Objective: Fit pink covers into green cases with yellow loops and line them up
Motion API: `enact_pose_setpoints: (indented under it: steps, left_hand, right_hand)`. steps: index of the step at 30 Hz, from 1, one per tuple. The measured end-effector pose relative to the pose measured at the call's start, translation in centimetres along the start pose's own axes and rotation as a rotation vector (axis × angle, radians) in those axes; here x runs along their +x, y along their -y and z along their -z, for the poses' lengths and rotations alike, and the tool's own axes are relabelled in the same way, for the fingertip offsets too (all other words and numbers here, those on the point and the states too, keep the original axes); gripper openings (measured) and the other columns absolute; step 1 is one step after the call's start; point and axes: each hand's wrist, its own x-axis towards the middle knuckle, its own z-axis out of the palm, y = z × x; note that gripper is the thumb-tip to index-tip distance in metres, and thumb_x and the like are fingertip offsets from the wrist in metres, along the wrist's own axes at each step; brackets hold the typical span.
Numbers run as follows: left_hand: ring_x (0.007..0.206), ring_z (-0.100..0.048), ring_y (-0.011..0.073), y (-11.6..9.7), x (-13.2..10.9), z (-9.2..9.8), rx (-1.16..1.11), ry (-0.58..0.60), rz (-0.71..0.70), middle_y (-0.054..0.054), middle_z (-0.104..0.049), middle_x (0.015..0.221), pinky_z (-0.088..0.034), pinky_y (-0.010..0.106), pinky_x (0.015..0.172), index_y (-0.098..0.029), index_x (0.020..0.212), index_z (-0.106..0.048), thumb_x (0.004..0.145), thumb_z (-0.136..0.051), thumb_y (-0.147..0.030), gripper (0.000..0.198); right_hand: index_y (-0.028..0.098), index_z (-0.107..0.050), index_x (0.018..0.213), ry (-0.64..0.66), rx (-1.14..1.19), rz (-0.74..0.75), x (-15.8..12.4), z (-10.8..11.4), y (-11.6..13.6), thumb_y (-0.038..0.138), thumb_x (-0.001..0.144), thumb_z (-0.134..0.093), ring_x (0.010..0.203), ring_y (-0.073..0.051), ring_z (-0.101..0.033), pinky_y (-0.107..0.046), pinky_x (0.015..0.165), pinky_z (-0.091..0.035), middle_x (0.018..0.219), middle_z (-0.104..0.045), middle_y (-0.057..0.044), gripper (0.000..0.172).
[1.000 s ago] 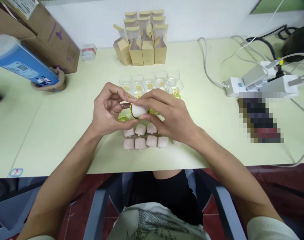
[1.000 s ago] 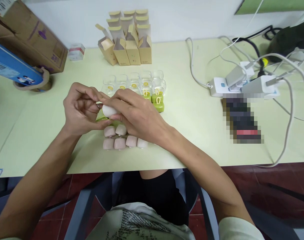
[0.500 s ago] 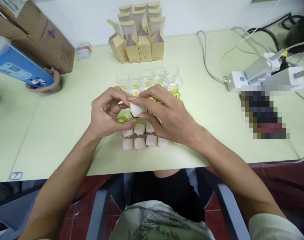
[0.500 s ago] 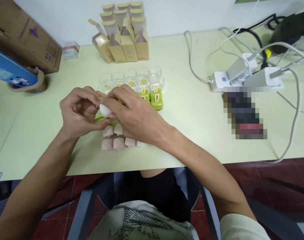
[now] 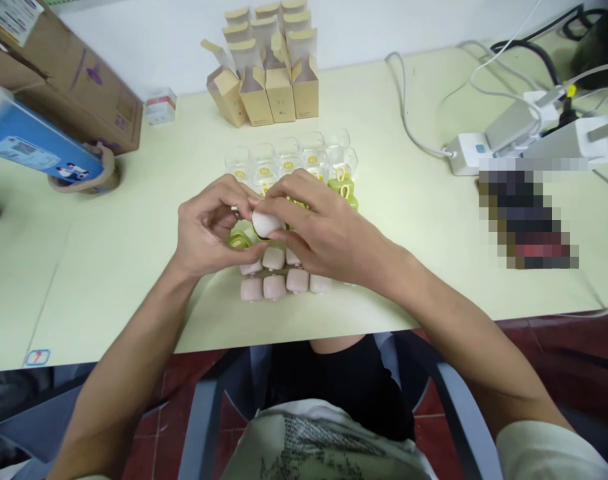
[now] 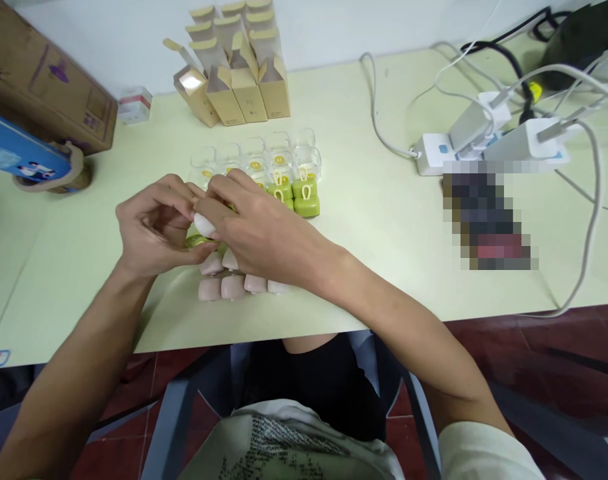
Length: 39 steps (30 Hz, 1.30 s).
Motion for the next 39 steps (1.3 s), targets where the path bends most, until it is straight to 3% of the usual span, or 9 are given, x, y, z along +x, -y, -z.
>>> enact_pose_setpoints:
  steps: [4, 9, 12, 15, 22, 31, 39]
  left_hand:
    - [0.097, -0.074, 0.0178, -0.4, 0.1, -0.5, -0.013, -0.07, 0.011, 0.004, -0.071, 0.103, -0.064, 0.033, 0.072, -0.025, 0.115, -0.074, 0.061, -0.111, -0.058, 0.074]
    - [0.107, -0.077, 0.022, -0.7, 0.0, -0.8, 0.054, -0.115, 0.005, 0.005, -0.071, 0.109, -0.069, 0.037, 0.084, -0.029, 0.125, -0.077, 0.071, -0.104, -0.064, 0.07]
    - [0.118, -0.076, 0.0262, -0.8, -0.1, -1.0, 0.098, -0.145, 0.024, 0.005, -0.069, 0.115, -0.069, 0.042, 0.091, -0.031, 0.126, -0.077, 0.077, -0.099, -0.067, 0.065]
    - [0.124, -0.075, 0.0293, -1.0, -0.3, -1.5, 0.104, -0.152, 0.021, 0.007, -0.07, 0.122, -0.07, 0.048, 0.098, -0.033, 0.128, -0.077, 0.079, -0.1, -0.061, 0.061]
    - [0.124, -0.075, 0.0303, -2.4, -0.3, -2.4, 0.179, -0.168, 0.069, 0.008, -0.072, 0.126, -0.07, 0.052, 0.106, -0.035, 0.125, -0.081, 0.079, -0.099, -0.059, 0.055]
    - [0.106, -0.076, 0.0256, -3.1, -0.2, -2.5, 0.325, -0.182, 0.003, 0.005, -0.079, 0.117, -0.069, 0.038, 0.076, -0.036, 0.117, -0.084, 0.078, -0.099, -0.06, 0.049]
    - [0.106, -0.076, 0.026, -3.0, -0.7, -3.0, 0.412, -0.159, -0.032, 0.006, -0.08, 0.118, -0.068, 0.043, 0.088, -0.034, 0.123, -0.082, 0.087, -0.091, -0.062, 0.047]
  right_hand:
    - [0.019, -0.075, 0.127, -0.127, 0.029, 0.058, -0.5, -0.6, -0.6, 0.046, 0.117, -0.054, 0.109, -0.026, -0.069, -0.045, 0.093, -0.065, 0.112, -0.077, -0.01, 0.036]
    - [0.024, -0.071, 0.135, -0.231, 0.354, -0.221, -1.0, -0.6, -1.0, 0.055, 0.107, -0.073, 0.117, -0.024, -0.076, -0.039, 0.092, -0.07, 0.129, -0.078, -0.008, 0.042]
    - [0.026, -0.071, 0.131, -0.203, 0.629, -0.342, -1.2, -0.4, -1.4, 0.057, 0.105, -0.075, 0.107, -0.021, -0.081, -0.034, 0.083, -0.072, 0.133, -0.077, -0.007, 0.041]
    - [0.025, -0.074, 0.124, -0.183, 0.772, -0.402, -1.3, -0.4, -1.4, 0.056, 0.102, -0.08, 0.107, -0.022, -0.083, -0.035, 0.085, -0.073, 0.129, -0.079, -0.007, 0.039]
    - [0.024, -0.076, 0.107, -0.255, 0.744, -0.386, -1.3, -0.9, -0.5, 0.043, 0.096, -0.087, 0.112, -0.023, -0.08, -0.039, 0.093, -0.074, 0.117, -0.081, -0.007, 0.024]
    - [0.025, -0.073, 0.103, -0.222, 0.719, -0.288, -1.3, -0.7, -0.9, 0.024, 0.091, -0.082, 0.107, -0.022, -0.074, -0.037, 0.084, -0.072, 0.111, -0.074, -0.006, 0.015]
    - [0.025, -0.071, 0.1, -0.244, 0.603, -0.228, -1.4, -0.9, -0.8, 0.018, 0.084, -0.082, 0.107, -0.024, -0.07, -0.035, 0.073, -0.069, 0.113, -0.068, -0.008, 0.02]
